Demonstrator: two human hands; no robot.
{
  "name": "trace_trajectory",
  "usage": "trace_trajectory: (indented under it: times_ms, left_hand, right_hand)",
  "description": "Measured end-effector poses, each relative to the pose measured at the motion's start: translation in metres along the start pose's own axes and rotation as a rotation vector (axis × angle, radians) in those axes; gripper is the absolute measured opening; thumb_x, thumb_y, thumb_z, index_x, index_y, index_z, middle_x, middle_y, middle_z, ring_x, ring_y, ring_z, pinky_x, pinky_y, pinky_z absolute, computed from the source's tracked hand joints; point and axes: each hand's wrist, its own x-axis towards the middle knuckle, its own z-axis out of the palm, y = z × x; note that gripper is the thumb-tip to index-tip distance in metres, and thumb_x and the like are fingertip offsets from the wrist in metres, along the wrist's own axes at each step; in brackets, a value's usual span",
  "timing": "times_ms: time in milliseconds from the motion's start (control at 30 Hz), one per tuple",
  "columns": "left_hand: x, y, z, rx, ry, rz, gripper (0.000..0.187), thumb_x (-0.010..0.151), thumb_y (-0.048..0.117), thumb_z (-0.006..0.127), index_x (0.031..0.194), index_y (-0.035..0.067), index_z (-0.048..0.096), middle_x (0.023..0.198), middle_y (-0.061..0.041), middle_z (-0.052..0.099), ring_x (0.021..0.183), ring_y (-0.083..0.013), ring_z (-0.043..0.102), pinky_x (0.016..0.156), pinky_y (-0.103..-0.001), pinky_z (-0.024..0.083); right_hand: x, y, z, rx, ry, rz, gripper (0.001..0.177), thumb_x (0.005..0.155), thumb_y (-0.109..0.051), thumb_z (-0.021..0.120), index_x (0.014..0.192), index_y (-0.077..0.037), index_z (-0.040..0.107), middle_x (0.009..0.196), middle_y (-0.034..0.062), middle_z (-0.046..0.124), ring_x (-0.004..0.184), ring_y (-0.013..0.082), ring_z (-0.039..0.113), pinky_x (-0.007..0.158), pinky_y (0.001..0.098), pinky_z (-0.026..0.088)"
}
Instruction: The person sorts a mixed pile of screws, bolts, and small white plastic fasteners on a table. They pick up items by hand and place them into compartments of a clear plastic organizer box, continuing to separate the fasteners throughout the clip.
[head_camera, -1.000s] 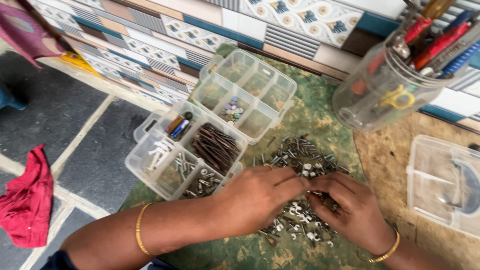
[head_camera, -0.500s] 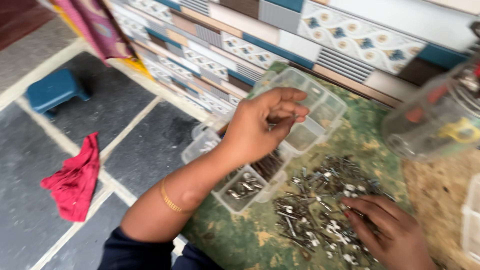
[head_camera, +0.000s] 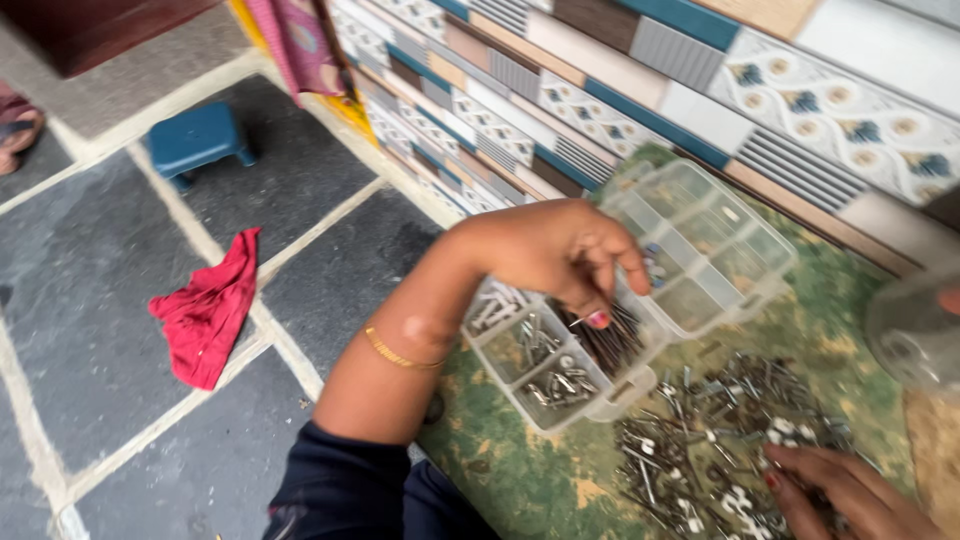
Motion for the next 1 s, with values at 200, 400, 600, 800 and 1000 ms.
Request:
trace_trajectory:
  times_ms: [200, 400, 600, 800, 1000]
  left_hand:
    - [0.007, -0.021, -0.009, -0.127, -0.077, -0.014, 0.055, 0.088, -0.007, 0.074, 0.140, 0.001, 0.058, 0.100, -0.012, 0.081, 0.084, -0.0150, 0.078, 0.070, -0.028, 0.062]
    - [0.005, -0.025, -0.011, -0.222, -0.146, -0.042, 0.061, 0.089, -0.010, 0.071, 0.146, 0.001, 0.052, 0.103, -0.013, 0.081, 0.091, -0.0169, 0.080, 0.078, -0.030, 0.066]
    - [0.007, -0.028, -0.010, -0.266, -0.181, -0.005, 0.066, 0.085, -0.017, 0.067, 0.147, 0.001, 0.052, 0.102, -0.015, 0.081, 0.091, -0.0184, 0.079, 0.079, -0.032, 0.066]
    - [0.023, -0.029, 0.010, -0.331, -0.338, -0.002, 0.070, 0.082, -0.020, 0.070, 0.147, -0.001, 0.051, 0.100, -0.016, 0.080, 0.085, -0.0184, 0.078, 0.077, -0.032, 0.064]
    - [0.030, -0.031, 0.018, -0.197, -0.351, 0.042, 0.066, 0.081, -0.015, 0.076, 0.142, 0.000, 0.055, 0.101, -0.014, 0.080, 0.087, -0.0162, 0.078, 0.079, -0.031, 0.063]
  right_hand:
    - [0.025, 0.071, 0.040, 0.016, 0.116, -0.327, 0.032, 0.083, -0.031, 0.077, 0.111, -0.016, 0.075, 0.091, 0.0071, 0.078, 0.087, 0.0193, 0.078, 0.079, 0.0342, 0.065]
    - [0.024, 0.092, 0.048, 0.023, 0.125, -0.276, 0.032, 0.083, -0.031, 0.077, 0.112, -0.016, 0.075, 0.093, 0.0072, 0.078, 0.084, 0.0194, 0.078, 0.080, 0.0354, 0.065]
    - [0.014, 0.069, 0.036, -0.037, 0.111, -0.266, 0.032, 0.084, -0.030, 0.076, 0.113, -0.017, 0.075, 0.094, 0.0073, 0.078, 0.084, 0.0198, 0.079, 0.078, 0.0349, 0.065]
    - [0.007, 0.020, 0.016, -0.015, 0.139, -0.233, 0.026, 0.085, -0.025, 0.076, 0.109, -0.014, 0.076, 0.094, 0.0097, 0.076, 0.083, 0.0195, 0.078, 0.073, 0.0339, 0.065]
    - [-0.006, -0.045, -0.020, 0.063, 0.098, -0.112, 0.016, 0.087, -0.012, 0.076, 0.101, -0.006, 0.078, 0.094, 0.0112, 0.079, 0.084, 0.0187, 0.081, 0.072, 0.0337, 0.067]
